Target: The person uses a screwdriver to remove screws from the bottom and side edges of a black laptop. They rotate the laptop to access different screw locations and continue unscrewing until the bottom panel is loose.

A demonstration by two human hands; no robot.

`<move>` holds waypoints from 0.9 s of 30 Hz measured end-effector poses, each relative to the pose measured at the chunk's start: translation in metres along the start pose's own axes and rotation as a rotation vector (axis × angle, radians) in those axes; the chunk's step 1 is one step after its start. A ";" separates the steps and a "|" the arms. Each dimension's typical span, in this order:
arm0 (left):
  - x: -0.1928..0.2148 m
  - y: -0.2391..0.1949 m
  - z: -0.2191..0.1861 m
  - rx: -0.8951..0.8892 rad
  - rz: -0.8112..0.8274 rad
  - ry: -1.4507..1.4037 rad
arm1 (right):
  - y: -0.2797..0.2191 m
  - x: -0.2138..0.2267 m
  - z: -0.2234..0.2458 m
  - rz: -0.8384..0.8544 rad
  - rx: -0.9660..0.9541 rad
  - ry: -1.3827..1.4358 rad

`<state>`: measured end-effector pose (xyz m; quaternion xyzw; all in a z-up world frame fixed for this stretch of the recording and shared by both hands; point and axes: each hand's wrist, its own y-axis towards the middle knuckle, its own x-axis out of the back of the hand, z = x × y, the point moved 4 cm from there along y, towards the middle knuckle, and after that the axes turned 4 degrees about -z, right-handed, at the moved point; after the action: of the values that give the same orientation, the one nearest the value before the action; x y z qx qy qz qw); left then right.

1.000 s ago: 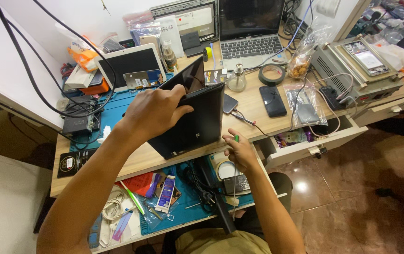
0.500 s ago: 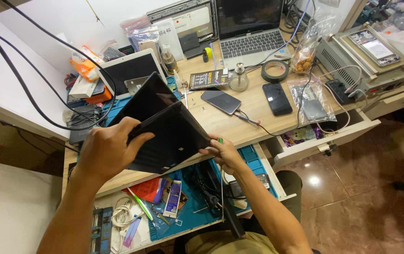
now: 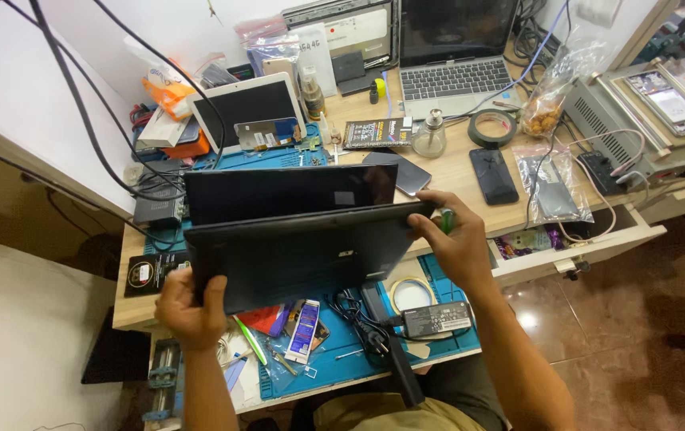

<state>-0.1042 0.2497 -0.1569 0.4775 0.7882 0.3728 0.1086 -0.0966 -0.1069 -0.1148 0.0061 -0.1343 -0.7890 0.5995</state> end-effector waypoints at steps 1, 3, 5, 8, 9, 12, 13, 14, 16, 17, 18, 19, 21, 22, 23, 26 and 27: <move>-0.001 -0.012 0.006 0.008 -0.043 -0.066 | -0.004 0.002 0.006 -0.012 0.036 -0.068; -0.005 -0.038 0.019 0.069 -0.084 -0.103 | -0.010 0.003 0.008 -0.011 0.071 -0.118; -0.008 -0.060 0.029 0.133 -0.119 -0.135 | -0.015 0.003 0.009 -0.009 0.099 -0.164; -0.014 -0.085 0.041 0.209 -0.168 -0.132 | -0.018 0.002 0.007 -0.010 0.119 -0.256; -0.015 -0.090 0.045 0.262 -0.174 -0.150 | -0.017 0.000 0.006 -0.003 0.144 -0.301; -0.020 -0.097 0.064 0.355 -0.188 -0.166 | -0.010 -0.009 0.007 0.015 0.126 -0.358; -0.022 -0.098 0.072 0.392 -0.193 -0.164 | -0.007 -0.013 0.007 0.024 0.082 -0.367; -0.023 -0.093 0.072 0.392 -0.197 -0.166 | -0.001 -0.017 0.005 0.026 0.086 -0.369; -0.028 -0.084 0.076 0.469 -0.152 -0.200 | 0.010 -0.025 0.000 0.077 0.086 -0.404; -0.028 -0.079 0.076 0.469 -0.154 -0.202 | 0.016 -0.029 -0.004 0.077 0.089 -0.406; -0.030 -0.074 0.076 0.474 -0.130 -0.178 | 0.021 -0.032 -0.010 0.083 0.056 -0.436; -0.033 -0.069 0.076 0.479 -0.106 -0.154 | 0.027 -0.034 -0.016 0.089 0.023 -0.465; -0.038 -0.056 0.068 0.483 -0.128 -0.182 | 0.036 -0.038 -0.027 0.052 0.072 -0.466; -0.040 -0.049 0.064 0.484 -0.149 -0.208 | 0.041 -0.040 -0.032 0.015 0.122 -0.464; -0.042 -0.049 0.067 0.487 -0.150 -0.208 | 0.046 -0.041 -0.034 0.017 0.121 -0.466; -0.049 -0.048 0.079 0.552 -0.143 -0.219 | 0.063 -0.046 -0.044 0.073 0.077 -0.506; -0.053 -0.047 0.084 0.566 -0.134 -0.217 | 0.070 -0.047 -0.049 0.089 0.042 -0.537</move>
<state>-0.0641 0.2338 -0.2576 0.4726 0.8743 0.0771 0.0792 -0.0090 -0.0899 -0.1536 -0.1969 -0.3050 -0.7323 0.5761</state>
